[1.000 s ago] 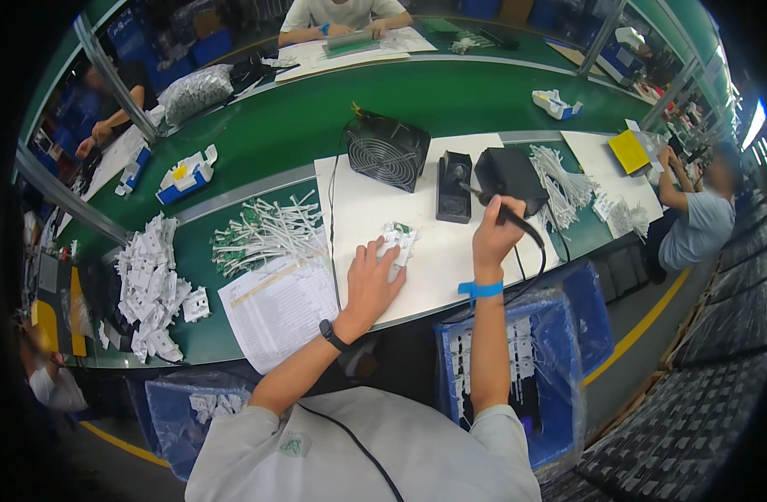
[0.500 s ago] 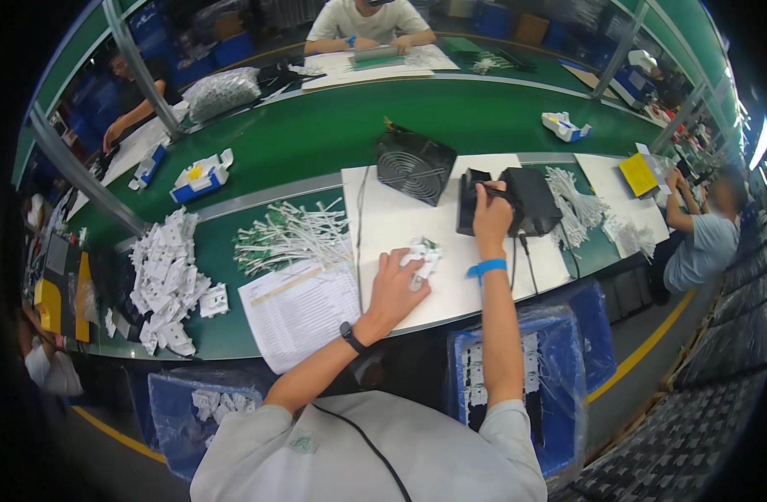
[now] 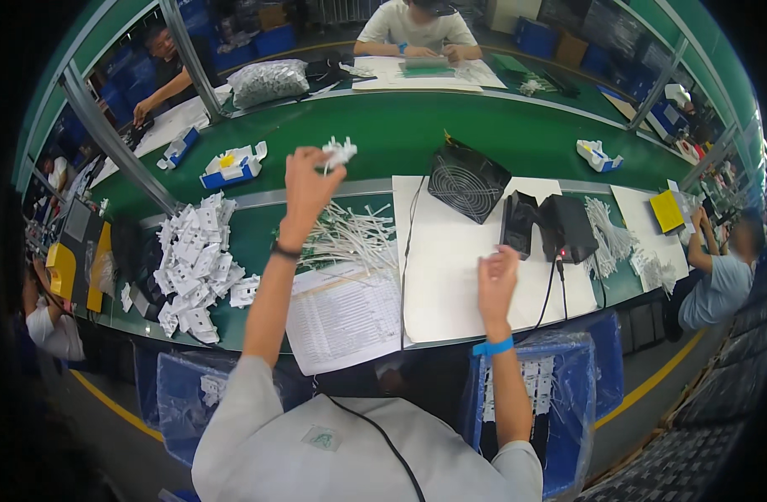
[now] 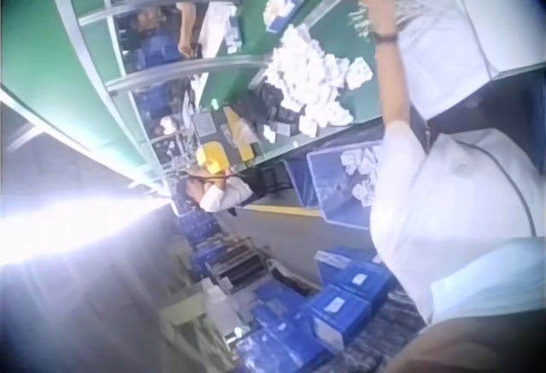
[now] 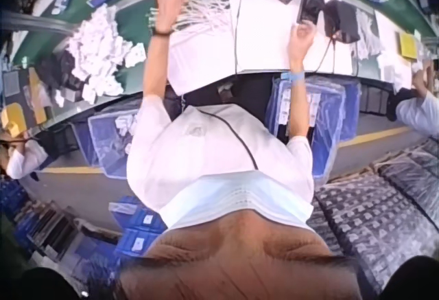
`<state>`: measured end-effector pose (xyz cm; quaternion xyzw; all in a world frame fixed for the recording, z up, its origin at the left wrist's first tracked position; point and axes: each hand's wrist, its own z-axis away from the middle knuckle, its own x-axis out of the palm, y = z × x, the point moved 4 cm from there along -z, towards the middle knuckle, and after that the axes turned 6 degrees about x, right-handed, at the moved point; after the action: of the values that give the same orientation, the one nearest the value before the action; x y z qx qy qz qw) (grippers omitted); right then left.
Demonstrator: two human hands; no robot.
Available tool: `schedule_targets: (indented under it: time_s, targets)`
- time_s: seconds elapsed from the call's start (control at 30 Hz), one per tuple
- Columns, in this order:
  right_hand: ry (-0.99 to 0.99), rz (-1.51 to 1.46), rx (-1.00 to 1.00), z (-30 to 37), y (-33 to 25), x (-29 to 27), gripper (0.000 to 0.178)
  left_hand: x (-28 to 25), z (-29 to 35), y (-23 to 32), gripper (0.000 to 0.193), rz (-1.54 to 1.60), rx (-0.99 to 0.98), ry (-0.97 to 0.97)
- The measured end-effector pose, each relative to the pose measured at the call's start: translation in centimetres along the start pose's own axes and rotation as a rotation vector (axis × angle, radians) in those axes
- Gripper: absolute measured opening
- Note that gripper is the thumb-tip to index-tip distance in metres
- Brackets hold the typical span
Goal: The person assembles electrical components by inserting circuit boards with wires into plastic casings, soldering the connections with a soldering iron, and placing the finished units onto the conveyor belt.
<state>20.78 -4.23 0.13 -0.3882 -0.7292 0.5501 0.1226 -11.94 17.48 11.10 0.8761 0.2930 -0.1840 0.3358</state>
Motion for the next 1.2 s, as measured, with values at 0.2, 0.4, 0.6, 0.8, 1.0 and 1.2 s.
schedule_targets:
  time_s: [0.2,0.4,0.6,0.8,1.0,1.2]
  targets:
    - [-0.478,-0.042,-0.286,1.7,-10.2,14.0,0.025,8.4,1.1,-15.7,0.06,-0.454,-0.157,-0.114]
    - [-0.434,0.359,-0.424,-3.4,-6.3,22.9,0.024,2.1,4.8,-9.3,0.057,-0.332,-0.121,-0.59]
    - [-0.534,0.781,-0.334,-4.1,-6.2,27.6,0.033,-11.1,9.8,-3.8,0.044,-0.317,-0.108,-0.612]
    - [-0.589,0.741,-0.219,-5.5,-3.1,27.9,0.026,-17.3,15.8,-5.1,0.041,-0.494,-0.13,-0.558]
    - [-0.391,-0.047,-0.106,-5.9,-6.5,25.6,0.019,-21.3,16.6,-6.8,0.062,-0.521,-0.022,-0.301]
    - [-0.115,-0.553,-0.176,-4.5,-14.3,21.1,0.014,-23.8,16.4,-13.8,0.053,-0.511,-0.326,-0.327]
